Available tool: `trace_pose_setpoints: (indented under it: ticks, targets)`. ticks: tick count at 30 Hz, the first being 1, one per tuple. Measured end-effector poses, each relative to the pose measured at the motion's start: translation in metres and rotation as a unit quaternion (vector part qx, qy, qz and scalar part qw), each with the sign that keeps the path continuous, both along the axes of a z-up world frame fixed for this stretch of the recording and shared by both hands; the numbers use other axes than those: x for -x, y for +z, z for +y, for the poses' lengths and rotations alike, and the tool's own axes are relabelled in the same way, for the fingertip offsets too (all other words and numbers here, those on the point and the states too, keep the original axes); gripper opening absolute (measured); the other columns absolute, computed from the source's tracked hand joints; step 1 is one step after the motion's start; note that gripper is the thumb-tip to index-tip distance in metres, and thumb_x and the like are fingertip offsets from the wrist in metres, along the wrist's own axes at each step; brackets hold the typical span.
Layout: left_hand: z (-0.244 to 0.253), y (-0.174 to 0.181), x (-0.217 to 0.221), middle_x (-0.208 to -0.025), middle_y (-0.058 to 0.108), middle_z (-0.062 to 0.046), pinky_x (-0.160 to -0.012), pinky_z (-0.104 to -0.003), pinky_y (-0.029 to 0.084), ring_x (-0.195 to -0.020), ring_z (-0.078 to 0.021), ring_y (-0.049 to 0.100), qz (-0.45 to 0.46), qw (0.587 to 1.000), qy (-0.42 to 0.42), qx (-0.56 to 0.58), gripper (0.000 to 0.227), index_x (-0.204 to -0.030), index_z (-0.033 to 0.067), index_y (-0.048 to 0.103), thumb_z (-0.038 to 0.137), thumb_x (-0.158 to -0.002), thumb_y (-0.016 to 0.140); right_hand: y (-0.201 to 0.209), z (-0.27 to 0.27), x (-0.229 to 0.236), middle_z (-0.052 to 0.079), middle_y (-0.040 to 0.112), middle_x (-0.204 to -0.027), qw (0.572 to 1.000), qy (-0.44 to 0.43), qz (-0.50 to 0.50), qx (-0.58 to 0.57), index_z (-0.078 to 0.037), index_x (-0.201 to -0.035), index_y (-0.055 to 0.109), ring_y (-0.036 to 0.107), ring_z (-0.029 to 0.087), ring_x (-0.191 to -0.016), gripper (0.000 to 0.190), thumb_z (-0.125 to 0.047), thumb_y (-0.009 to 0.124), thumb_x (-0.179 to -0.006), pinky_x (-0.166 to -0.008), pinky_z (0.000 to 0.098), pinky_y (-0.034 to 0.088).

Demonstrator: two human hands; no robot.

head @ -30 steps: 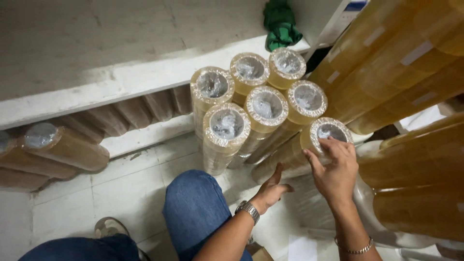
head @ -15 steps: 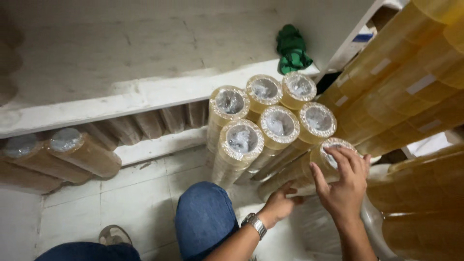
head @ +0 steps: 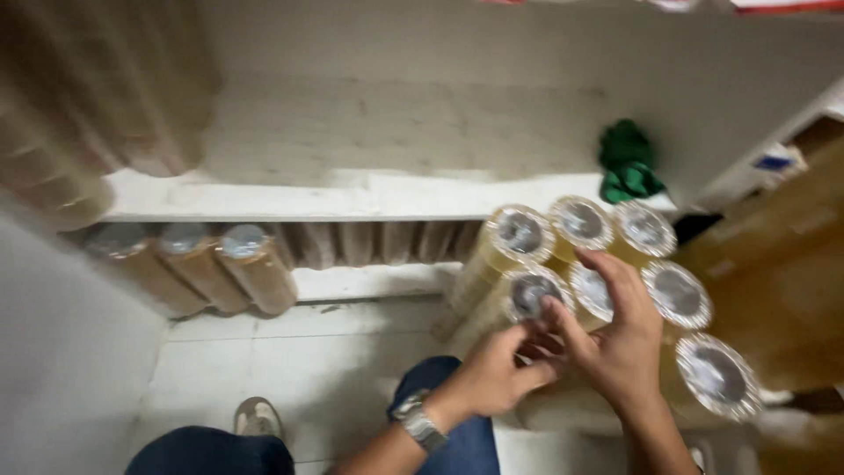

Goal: The person kneels on the floor and repeatedly picks up rolls of plastic wrap from a pile, then places them onto a white shelf. The person handles the rolls one at a time, stacking them vertically on the shelf.

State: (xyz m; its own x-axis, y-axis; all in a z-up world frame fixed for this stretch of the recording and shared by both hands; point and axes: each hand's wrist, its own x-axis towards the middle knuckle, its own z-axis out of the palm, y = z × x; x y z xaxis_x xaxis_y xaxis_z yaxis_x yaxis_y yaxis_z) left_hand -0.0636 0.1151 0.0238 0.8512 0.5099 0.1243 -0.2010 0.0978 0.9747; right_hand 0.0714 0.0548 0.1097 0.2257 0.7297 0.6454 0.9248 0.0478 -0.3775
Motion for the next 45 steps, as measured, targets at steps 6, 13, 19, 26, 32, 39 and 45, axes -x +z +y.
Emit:
trace_pose_setpoints:
  ticks: [6,13,19,26,32,39,45]
  targets:
    - [0.078,0.007,0.076,-0.124,0.072,-0.005,-0.102,-0.026,0.052,-0.112,-0.0136,0.068,-0.035,0.991,0.130,-0.021,0.038,-0.131,0.0071,0.061,0.012,-0.094,0.065,0.025,0.065,0.057,0.015,0.066,-0.131,0.990,0.136,-0.007,0.021,-0.005,-0.136,0.057,0.064,0.031,-0.123,0.057,-0.023,0.078,-0.085,-0.106,0.0406,0.048]
    - [0.160,0.005,0.152,-0.112,0.074,-0.003,-0.094,-0.025,0.057,-0.099,-0.0089,0.068,0.014,0.965,0.261,-0.030,0.037,-0.131,0.0100,0.062,0.014,-0.095,0.064,0.030,0.164,0.125,0.014,0.064,-0.135,0.974,0.218,-0.029,0.059,-0.006,-0.136,0.056,0.059,0.032,-0.126,0.064,-0.031,0.080,-0.083,-0.107,0.0421,0.045]
    - [0.207,-0.007,0.211,-0.106,0.073,-0.003,-0.088,-0.024,0.056,-0.096,-0.0108,0.067,-0.013,0.904,0.419,0.078,0.034,-0.128,0.0100,0.068,0.012,-0.093,0.068,0.036,0.254,0.180,0.014,0.055,-0.138,0.952,0.284,-0.064,0.094,-0.012,-0.146,0.047,0.053,0.035,-0.127,0.072,-0.030,0.079,-0.083,-0.104,0.0456,0.043]
    - [0.229,0.003,0.253,-0.104,0.074,-0.006,-0.073,-0.023,0.054,-0.087,-0.0148,0.069,-0.023,0.855,0.506,0.109,0.033,-0.124,0.0093,0.069,0.021,-0.093,0.069,0.062,0.350,0.246,0.018,0.051,-0.143,0.954,0.239,-0.159,0.085,-0.013,-0.153,0.040,0.050,0.044,-0.130,0.088,-0.024,0.087,-0.079,-0.100,0.0601,0.046]
    - [0.236,-0.001,0.260,-0.098,0.072,-0.003,-0.067,-0.021,0.050,-0.082,-0.0110,0.067,-0.073,0.838,0.522,0.141,0.031,-0.122,0.0093,0.068,0.017,-0.092,0.070,0.077,0.429,0.286,0.012,0.030,-0.164,0.944,0.221,-0.242,0.046,-0.011,-0.159,0.027,0.030,0.037,-0.146,0.095,-0.029,0.080,-0.082,-0.110,0.0568,0.035]
    - [0.226,0.022,0.252,-0.089,0.075,0.001,-0.074,-0.023,0.051,-0.080,-0.0093,0.067,0.031,0.845,0.518,0.130,0.027,-0.114,0.0138,0.075,0.020,-0.088,0.073,0.092,0.466,0.342,0.015,0.039,-0.158,0.936,0.256,-0.230,0.075,-0.010,-0.156,0.031,0.034,0.035,-0.142,0.082,-0.025,0.071,-0.086,-0.109,0.0608,0.028]
    - [0.231,0.013,0.248,-0.086,0.071,-0.001,-0.074,-0.022,0.052,-0.078,-0.0098,0.066,-0.007,0.847,0.512,0.142,0.026,-0.114,0.0114,0.074,0.019,-0.090,0.072,0.070,0.481,0.335,0.014,0.065,-0.119,0.937,0.230,-0.248,-0.083,-0.017,-0.133,0.060,0.057,0.039,-0.101,0.052,-0.033,0.075,-0.086,-0.074,0.0536,0.039]
